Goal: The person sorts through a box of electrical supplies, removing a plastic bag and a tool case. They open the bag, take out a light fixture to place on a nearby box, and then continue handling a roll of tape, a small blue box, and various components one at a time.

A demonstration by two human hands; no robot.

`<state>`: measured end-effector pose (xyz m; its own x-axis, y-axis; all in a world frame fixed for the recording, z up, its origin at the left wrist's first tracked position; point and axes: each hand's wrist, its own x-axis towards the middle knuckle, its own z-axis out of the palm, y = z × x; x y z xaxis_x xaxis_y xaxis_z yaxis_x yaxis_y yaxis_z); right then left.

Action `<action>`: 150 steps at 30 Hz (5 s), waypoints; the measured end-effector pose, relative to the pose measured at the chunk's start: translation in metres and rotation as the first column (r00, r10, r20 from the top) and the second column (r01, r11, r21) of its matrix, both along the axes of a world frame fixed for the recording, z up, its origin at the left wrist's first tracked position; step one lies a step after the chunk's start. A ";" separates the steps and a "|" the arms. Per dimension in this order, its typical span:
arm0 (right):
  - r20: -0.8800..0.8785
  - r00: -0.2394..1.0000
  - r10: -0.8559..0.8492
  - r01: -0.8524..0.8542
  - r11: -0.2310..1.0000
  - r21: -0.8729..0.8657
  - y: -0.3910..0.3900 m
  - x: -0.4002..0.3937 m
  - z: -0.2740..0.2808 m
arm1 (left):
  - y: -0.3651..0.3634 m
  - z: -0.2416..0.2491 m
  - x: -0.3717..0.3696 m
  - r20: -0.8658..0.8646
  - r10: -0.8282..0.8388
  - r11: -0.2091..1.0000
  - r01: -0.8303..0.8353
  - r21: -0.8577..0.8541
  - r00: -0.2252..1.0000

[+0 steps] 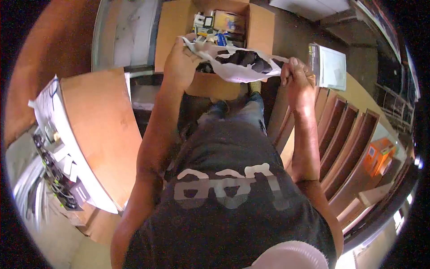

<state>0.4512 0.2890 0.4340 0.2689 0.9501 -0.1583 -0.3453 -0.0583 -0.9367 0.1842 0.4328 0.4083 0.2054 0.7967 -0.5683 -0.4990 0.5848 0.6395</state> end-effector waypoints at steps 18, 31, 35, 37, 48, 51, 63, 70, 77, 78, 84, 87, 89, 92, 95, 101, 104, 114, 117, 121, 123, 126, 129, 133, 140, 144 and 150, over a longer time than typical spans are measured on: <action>-0.001 0.998 -0.059 0.058 0.993 -0.106 -0.105 0.046 0.033 | -0.004 0.152 0.055 -0.558 -0.545 0.328 0.772 0.545 0.626; -0.059 0.994 0.097 -0.095 0.995 0.042 -0.104 0.036 0.024 | 0.000 0.141 0.044 -0.603 -0.428 0.451 0.738 0.503 0.673; 0.148 0.984 0.102 -0.037 0.922 -0.385 -0.080 0.033 0.003 | 0.002 0.073 0.032 -0.886 -0.188 0.396 0.858 0.327 0.425; 0.203 0.975 0.091 -0.028 0.955 -0.296 -0.077 0.020 -0.007 | -0.010 0.049 0.041 -0.614 -0.482 0.557 0.759 0.337 0.626; 0.851 0.440 -0.285 0.468 0.882 0.054 -0.058 -0.002 0.027 | -0.026 0.083 0.046 -0.262 -0.659 0.547 0.688 0.477 0.705; 0.785 0.615 0.071 -0.082 0.996 -0.026 -0.023 -0.050 0.027 | -0.029 0.097 0.051 -0.261 -0.656 0.533 0.679 0.505 0.709; 0.858 0.186 0.479 -0.215 0.872 -0.441 0.062 -0.081 -0.082 | 0.015 0.131 0.026 -0.331 -0.741 0.292 0.724 0.625 0.585; 0.721 0.179 0.670 -0.149 0.743 -0.653 0.085 -0.061 -0.042 | 0.011 0.149 0.048 -0.251 -0.649 0.570 0.678 0.464 0.718; 0.873 0.204 0.443 0.003 0.891 -0.453 0.089 -0.071 -0.078 | 0.007 0.161 0.060 -0.326 -0.626 0.558 0.699 0.447 0.709; 0.857 0.239 0.457 -0.027 0.885 -0.465 0.090 -0.064 -0.078 | 0.007 0.163 0.059 -0.355 -0.603 0.573 0.697 0.430 0.715; 0.874 0.238 0.423 -0.091 0.906 -0.413 0.079 -0.040 -0.101 | 0.020 0.149 0.053 -0.397 -0.581 0.532 0.701 0.474 0.710; 0.815 0.219 0.537 -0.088 0.842 -0.532 0.076 -0.031 -0.084 | 0.024 0.146 0.055 -0.469 -0.577 0.458 0.740 0.492 0.669; 0.828 0.221 0.516 -0.048 0.853 -0.519 0.070 -0.025 -0.067 | 0.025 0.145 0.052 -0.356 -0.627 0.474 0.702 0.532 0.693; 0.895 0.228 0.384 -0.037 0.922 -0.386 0.062 -0.014 -0.064 | 0.024 0.142 0.047 -0.309 -0.634 0.494 0.678 0.543 0.709; 0.553 0.819 0.153 0.015 0.958 -0.287 0.053 -0.003 -0.056 | 0.025 0.146 0.045 -0.205 -0.708 0.477 0.672 0.567 0.676; 0.123 0.992 -0.004 0.026 0.984 -0.174 0.041 0.024 -0.045 | 0.017 0.181 0.057 -0.058 -0.828 0.422 0.688 0.590 0.558; 0.181 0.983 -0.042 0.072 0.983 -0.167 0.038 0.026 -0.029 | 0.008 0.192 0.069 -0.139 -0.842 0.384 0.760 0.524 0.521; 0.959 -0.170 0.228 -0.152 0.955 -0.254 -0.088 0.003 -0.020 | 0.054 0.135 0.080 -0.315 -0.665 0.329 0.644 0.691 0.678; 0.973 -0.141 0.183 -0.151 0.967 -0.204 -0.124 0.000 -0.023 | 0.034 0.148 0.087 -0.321 -0.534 0.484 0.594 0.642 0.782; 0.967 -0.225 0.118 0.001 0.993 -0.121 -0.122 0.017 -0.016 | 0.031 0.144 0.080 -0.267 -0.685 0.433 0.674 0.599 0.678; 0.886 -0.366 0.286 0.042 0.956 -0.292 -0.122 0.025 -0.033 | 0.010 0.161 0.085 -0.419 -0.650 0.354 0.741 0.571 0.634; 0.970 0.129 0.205 -0.217 0.961 -0.174 -0.130 0.020 0.025 | 0.013 0.161 0.095 -0.671 -0.568 0.131 0.858 0.497 0.476; 0.872 0.464 0.159 -0.203 0.977 -0.071 -0.147 0.024 0.055 | 0.014 0.134 0.104 -0.848 -0.423 0.154 0.947 0.281 0.321; 0.896 0.402 0.189 -0.102 0.982 -0.162 -0.190 0.065 0.040 | -0.017 0.096 0.107 -0.936 -0.315 -0.035 0.984 0.175 0.156; 0.807 0.581 0.103 -0.081 0.994 -0.069 -0.250 0.084 0.066 | -0.112 0.050 0.155 -0.733 0.255 -0.430 0.606 -0.670 -0.630; 0.851 0.526 0.002 -0.003 1.000 0.000 -0.270 0.090 0.075 | -0.095 0.020 0.212 -0.742 0.139 -0.493 0.604 -0.626 -0.656; 0.819 0.573 0.029 -0.150 0.986 0.070 -0.265 0.102 0.154 | -0.148 0.098 0.285 -0.111 -0.990 0.061 0.972 0.228 0.089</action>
